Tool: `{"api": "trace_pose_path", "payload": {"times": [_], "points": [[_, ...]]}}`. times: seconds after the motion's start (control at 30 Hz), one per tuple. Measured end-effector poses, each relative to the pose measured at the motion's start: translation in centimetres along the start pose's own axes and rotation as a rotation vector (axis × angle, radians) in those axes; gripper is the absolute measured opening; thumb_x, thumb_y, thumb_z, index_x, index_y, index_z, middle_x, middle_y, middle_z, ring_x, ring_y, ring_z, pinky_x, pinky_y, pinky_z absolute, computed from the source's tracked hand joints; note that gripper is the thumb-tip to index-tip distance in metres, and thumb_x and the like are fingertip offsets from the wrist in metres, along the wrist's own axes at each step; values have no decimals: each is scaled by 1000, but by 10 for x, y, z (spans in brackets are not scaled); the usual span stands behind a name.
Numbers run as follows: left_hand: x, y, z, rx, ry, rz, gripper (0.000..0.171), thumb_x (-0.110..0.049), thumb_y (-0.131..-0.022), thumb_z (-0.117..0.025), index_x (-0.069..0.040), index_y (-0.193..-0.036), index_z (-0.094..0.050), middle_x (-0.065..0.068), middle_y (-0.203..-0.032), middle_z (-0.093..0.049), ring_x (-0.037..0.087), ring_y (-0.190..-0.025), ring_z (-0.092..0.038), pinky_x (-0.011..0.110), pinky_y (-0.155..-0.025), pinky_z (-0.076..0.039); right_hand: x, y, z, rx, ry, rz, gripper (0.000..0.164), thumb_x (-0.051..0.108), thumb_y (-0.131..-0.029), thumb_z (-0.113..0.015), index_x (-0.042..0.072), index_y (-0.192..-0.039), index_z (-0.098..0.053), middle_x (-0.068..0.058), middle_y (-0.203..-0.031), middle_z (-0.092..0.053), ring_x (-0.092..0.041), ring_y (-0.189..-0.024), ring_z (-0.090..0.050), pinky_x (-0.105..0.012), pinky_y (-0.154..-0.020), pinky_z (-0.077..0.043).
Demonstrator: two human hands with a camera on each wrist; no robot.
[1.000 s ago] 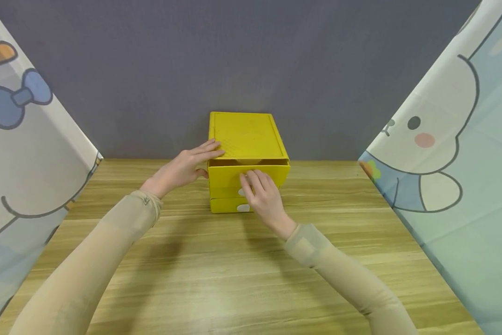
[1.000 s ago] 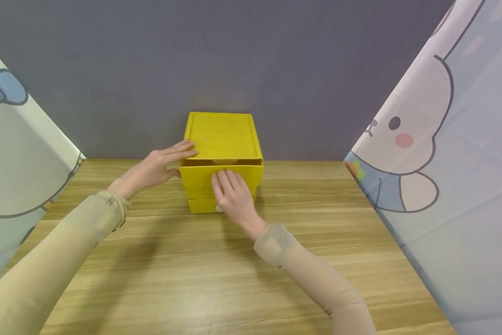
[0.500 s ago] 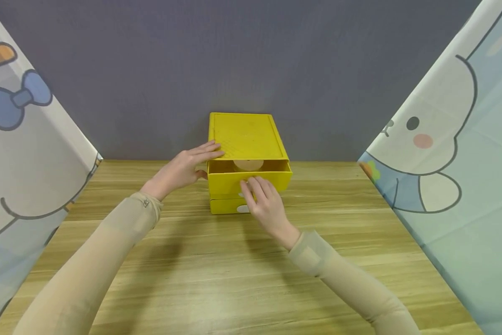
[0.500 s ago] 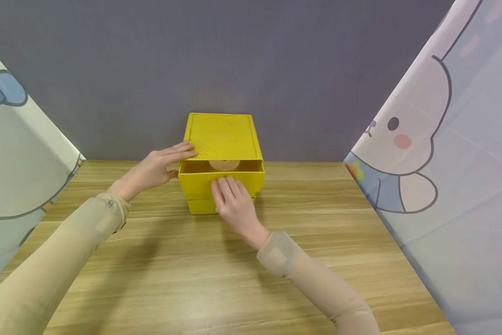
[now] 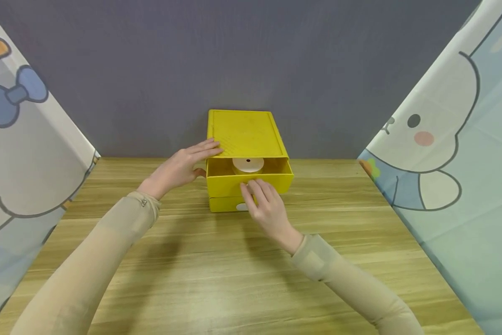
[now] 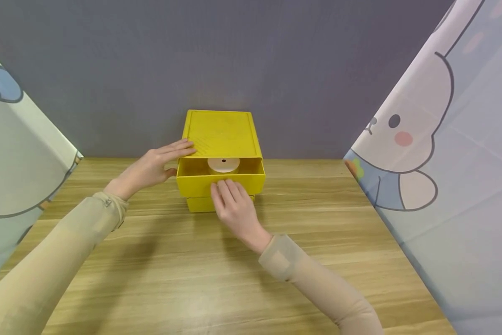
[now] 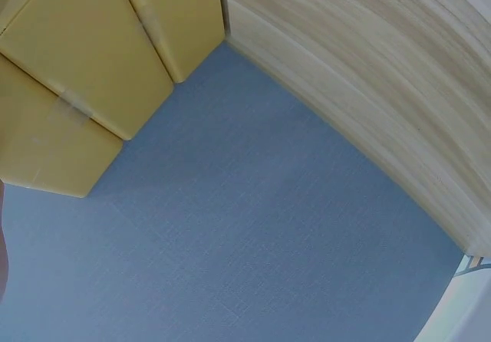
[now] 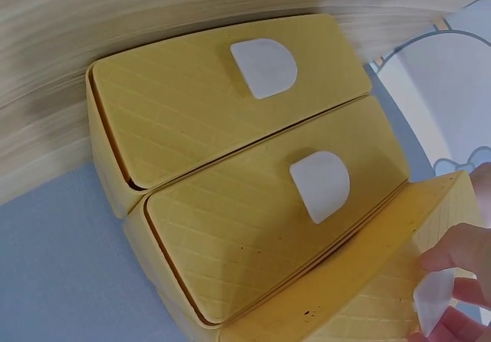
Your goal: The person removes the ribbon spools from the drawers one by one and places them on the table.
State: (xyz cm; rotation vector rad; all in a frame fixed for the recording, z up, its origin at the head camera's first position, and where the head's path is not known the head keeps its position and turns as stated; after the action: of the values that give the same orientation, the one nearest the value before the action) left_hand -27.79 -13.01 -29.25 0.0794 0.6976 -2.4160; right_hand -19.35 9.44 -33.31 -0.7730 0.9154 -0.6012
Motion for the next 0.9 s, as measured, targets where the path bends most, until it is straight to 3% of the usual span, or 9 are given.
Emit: {"api": "trace_pose_path", "payload": {"times": [0.33, 0.9], "points": [[1, 0, 1, 2, 2, 1, 73, 13, -74, -72, -5, -140, -48, 16, -151, -41, 35, -141, -36, 45, -98, -52, 4, 4, 9, 5, -25, 11, 26, -5, -96, -46, -1, -101, -71, -13, -94, -66, -26, -86, -64, -31, -75, -59], [1, -1, 2, 18, -4, 8, 73, 12, -75, -73, -6, -141, -48, 15, -151, -41, 34, -141, -37, 46, -101, -50, 7, 7, 20, -24, -29, 20, 24, -4, -96, -49, -1, -99, -72, -13, -92, -66, -24, -84, -64, -30, -74, -59]]}}
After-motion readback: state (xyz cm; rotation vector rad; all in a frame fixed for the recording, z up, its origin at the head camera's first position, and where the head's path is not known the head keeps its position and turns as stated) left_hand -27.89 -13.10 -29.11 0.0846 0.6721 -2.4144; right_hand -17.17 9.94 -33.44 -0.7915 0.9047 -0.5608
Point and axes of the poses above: each hand's wrist, its own y-axis away from the middle knuckle, its own z-axis out of the back of the hand, x = y × z, the point moved 2 cm from there along -y, towards the middle knuckle
